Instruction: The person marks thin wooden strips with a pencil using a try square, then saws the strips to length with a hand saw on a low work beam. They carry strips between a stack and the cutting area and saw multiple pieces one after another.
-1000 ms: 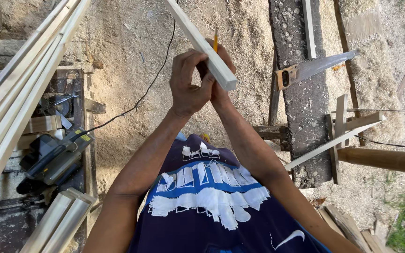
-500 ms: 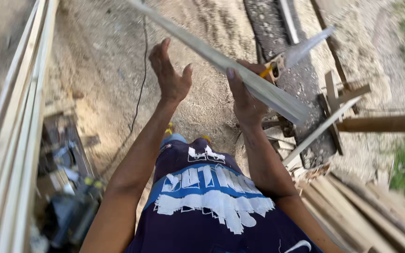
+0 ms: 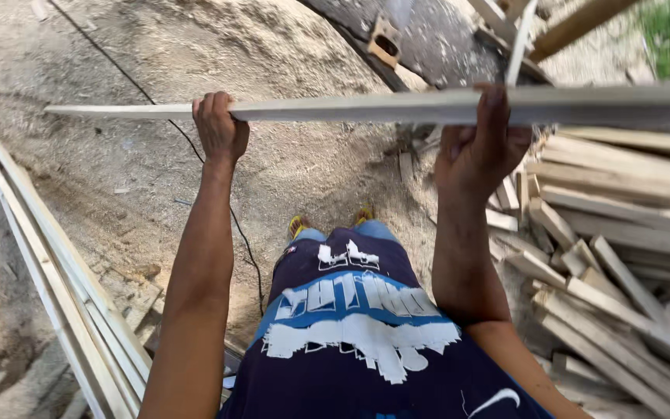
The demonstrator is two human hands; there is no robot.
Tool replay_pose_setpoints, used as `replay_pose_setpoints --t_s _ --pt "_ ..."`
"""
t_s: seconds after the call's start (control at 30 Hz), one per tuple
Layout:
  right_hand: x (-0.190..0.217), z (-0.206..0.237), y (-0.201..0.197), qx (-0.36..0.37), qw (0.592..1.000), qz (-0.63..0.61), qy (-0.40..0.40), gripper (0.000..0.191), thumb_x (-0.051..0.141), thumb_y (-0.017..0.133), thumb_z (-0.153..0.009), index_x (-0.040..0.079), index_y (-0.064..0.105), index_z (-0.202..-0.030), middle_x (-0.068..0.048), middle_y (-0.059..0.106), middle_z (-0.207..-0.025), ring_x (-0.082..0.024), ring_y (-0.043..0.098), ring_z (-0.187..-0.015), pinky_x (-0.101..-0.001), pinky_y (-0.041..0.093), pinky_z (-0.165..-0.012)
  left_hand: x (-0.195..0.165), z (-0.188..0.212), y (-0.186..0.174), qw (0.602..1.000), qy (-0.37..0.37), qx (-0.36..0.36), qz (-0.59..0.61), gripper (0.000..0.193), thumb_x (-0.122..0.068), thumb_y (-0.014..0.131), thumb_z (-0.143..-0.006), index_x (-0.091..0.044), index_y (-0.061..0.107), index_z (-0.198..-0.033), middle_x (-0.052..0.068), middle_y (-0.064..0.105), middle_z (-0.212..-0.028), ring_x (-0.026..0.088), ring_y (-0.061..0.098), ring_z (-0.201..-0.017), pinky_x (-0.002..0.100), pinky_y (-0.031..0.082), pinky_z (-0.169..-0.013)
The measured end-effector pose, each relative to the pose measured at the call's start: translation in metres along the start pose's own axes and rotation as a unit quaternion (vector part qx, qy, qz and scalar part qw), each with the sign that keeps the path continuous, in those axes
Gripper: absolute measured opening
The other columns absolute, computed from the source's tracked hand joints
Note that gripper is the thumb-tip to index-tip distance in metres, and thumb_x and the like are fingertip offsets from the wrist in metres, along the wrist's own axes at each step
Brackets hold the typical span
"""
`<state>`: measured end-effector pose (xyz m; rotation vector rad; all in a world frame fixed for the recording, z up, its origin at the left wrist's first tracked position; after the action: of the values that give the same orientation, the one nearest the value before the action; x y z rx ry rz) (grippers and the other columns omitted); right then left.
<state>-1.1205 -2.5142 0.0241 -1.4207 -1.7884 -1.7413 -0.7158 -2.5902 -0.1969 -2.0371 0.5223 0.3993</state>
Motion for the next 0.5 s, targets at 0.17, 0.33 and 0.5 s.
replay_pose_setpoints --t_s 0.17,0.33,0.5 --pt "0.039 -0.036 -0.023 -0.014 0.996 0.047 -0.081 0.024 0.02 0.08 -0.106 0.002 0.064 -0.101 -0.002 0.051 -0.062 -0.009 0.04 -0.042 -0.0262 0.029 -0.038 -0.045 -0.015 0.034 0.996 0.031 0.078 0.027 0.012 -0.015 0.062 -0.095 -0.006 0.057 -0.088 0.016 0.058 -0.084 0.033 0.059 -0.083 0.048 0.048 -0.08" --pt "0.059 -0.072 -0.013 0.024 0.984 0.093 -0.152 0.024 0.019 0.082 -0.101 0.001 0.066 -0.1 -0.004 0.059 -0.075 -0.007 0.037 -0.039 -0.0277 0.026 -0.036 -0.114 -0.056 0.035 0.983 0.101 0.148 0.048 0.004 -0.003 0.056 -0.088 -0.002 0.053 -0.087 0.015 0.056 -0.067 0.026 0.059 -0.056 0.041 0.051 -0.051" --pt "0.011 -0.056 0.005 0.01 0.944 0.301 -0.132 0.021 0.027 0.07 -0.105 0.006 0.069 -0.11 0.001 0.063 -0.086 -0.002 0.056 -0.061 -0.0212 0.044 -0.047 -0.184 -0.129 0.001 0.973 0.183 0.12 0.069 0.029 0.0 0.064 -0.079 0.018 0.055 -0.101 0.032 0.063 -0.07 0.034 0.07 -0.057 0.037 0.06 -0.049"
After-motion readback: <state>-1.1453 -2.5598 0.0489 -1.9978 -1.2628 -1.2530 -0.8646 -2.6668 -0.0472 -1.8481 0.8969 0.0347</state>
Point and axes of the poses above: each hand's wrist, its own z-axis away from the middle knuckle, its own y-axis out of the palm, x = y × z, the point moved 7 cm from there along -z, towards the middle knuckle
